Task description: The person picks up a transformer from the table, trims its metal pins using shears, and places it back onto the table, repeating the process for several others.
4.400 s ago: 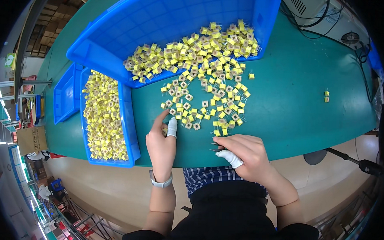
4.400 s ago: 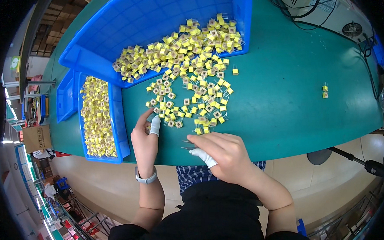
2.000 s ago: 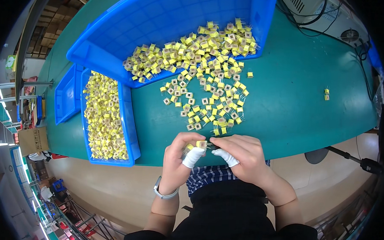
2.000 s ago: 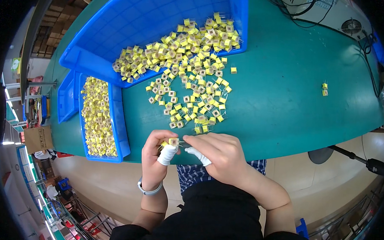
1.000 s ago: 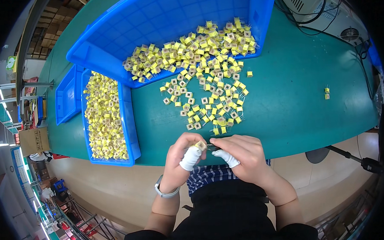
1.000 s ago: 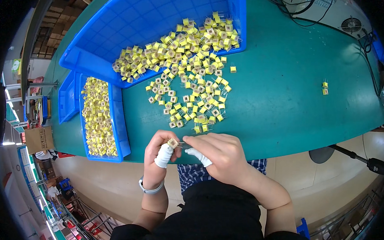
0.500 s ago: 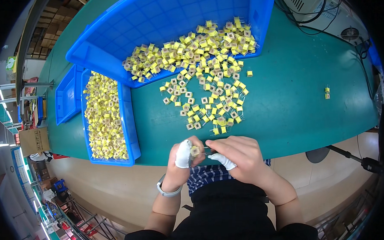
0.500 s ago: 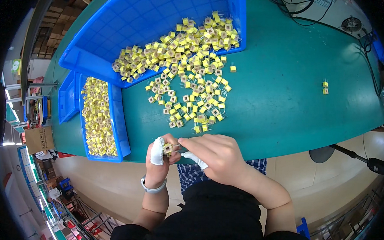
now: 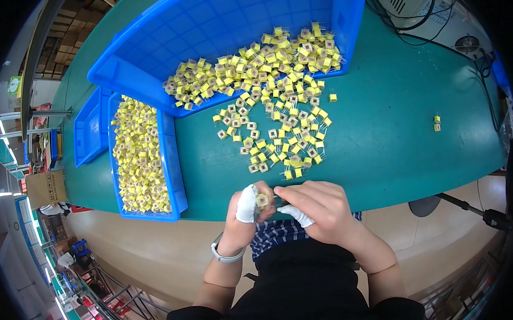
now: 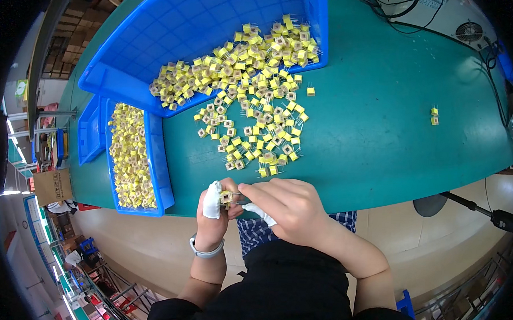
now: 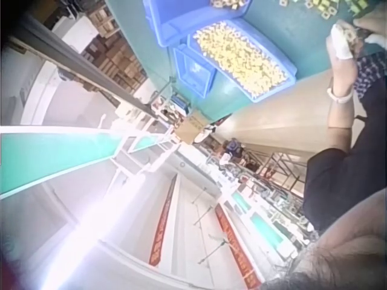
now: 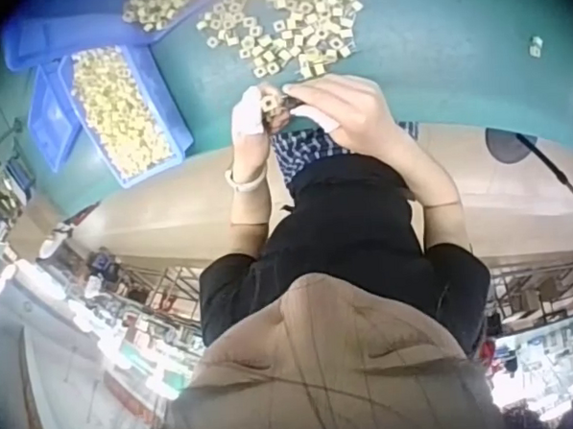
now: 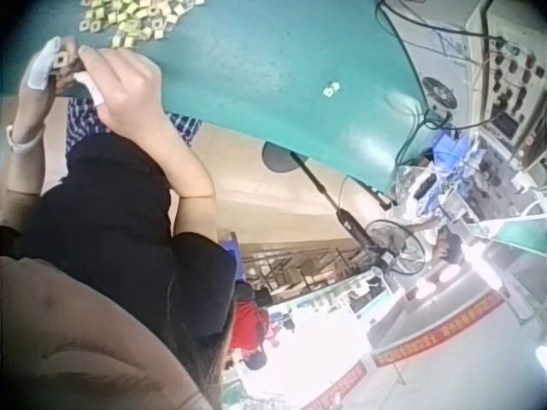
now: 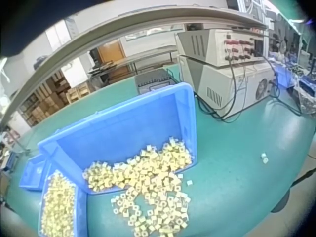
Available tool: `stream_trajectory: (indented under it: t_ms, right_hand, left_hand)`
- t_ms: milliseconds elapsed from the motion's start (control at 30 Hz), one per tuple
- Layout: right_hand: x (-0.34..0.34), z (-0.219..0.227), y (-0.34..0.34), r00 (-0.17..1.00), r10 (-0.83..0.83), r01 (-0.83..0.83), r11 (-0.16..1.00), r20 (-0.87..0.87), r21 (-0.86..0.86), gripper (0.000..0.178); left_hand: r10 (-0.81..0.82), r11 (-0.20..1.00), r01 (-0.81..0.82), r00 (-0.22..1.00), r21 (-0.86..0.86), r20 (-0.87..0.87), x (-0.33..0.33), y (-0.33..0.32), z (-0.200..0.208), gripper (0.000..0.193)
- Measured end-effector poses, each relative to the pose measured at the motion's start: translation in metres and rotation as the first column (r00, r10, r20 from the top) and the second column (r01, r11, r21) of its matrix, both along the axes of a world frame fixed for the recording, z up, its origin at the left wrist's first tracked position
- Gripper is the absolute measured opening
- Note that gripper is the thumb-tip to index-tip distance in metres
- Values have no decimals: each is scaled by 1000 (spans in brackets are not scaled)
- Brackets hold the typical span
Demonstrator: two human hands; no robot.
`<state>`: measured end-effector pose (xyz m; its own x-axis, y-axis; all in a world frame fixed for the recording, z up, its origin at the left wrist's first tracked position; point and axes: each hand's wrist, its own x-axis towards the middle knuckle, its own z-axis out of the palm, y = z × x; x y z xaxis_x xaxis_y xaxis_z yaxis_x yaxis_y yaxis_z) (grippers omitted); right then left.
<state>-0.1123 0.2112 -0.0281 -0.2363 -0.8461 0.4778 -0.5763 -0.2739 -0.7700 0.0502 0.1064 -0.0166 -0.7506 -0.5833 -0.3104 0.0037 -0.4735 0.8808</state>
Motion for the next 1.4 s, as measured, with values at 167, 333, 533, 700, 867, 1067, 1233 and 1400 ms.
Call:
stream_trajectory:
  t_ms: [167,333,533,700,867,1067,1233,1400]
  right_hand:
    - [-1,0,1,1000,17,-17,1000,-23,13,40]
    - [-3,5,-1,999,15,-14,999,-31,31,43]
    - [-3,-3,2,1000,-12,13,999,-28,32,41]
    - [-3,-3,2,999,-25,25,999,-26,24,38]
    - [-3,-4,3,999,-32,32,999,-35,25,37]
    - [-2,-3,2,999,-19,20,999,-29,41,38]
    - [-3,-3,3,999,-22,23,999,-28,48,38]
    - [-2,-1,3,999,-19,21,998,-26,52,37]
  left_hand:
    - [-56,997,57,998,-45,35,4,-2,-3,49]
    - [-70,998,69,995,11,74,-1,-4,-5,51]
    - [120,940,-116,993,321,7,-3,-11,-9,52]
    - [89,995,-86,994,50,-65,9,-31,-20,37]
    - [394,821,-134,836,-555,382,-4,-45,-13,19]
    - [423,630,214,712,-747,561,-10,-49,-13,26]
    - [408,610,268,700,-746,586,-11,-54,-14,30]
    - [331,666,278,722,-693,608,-2,-65,-13,31]
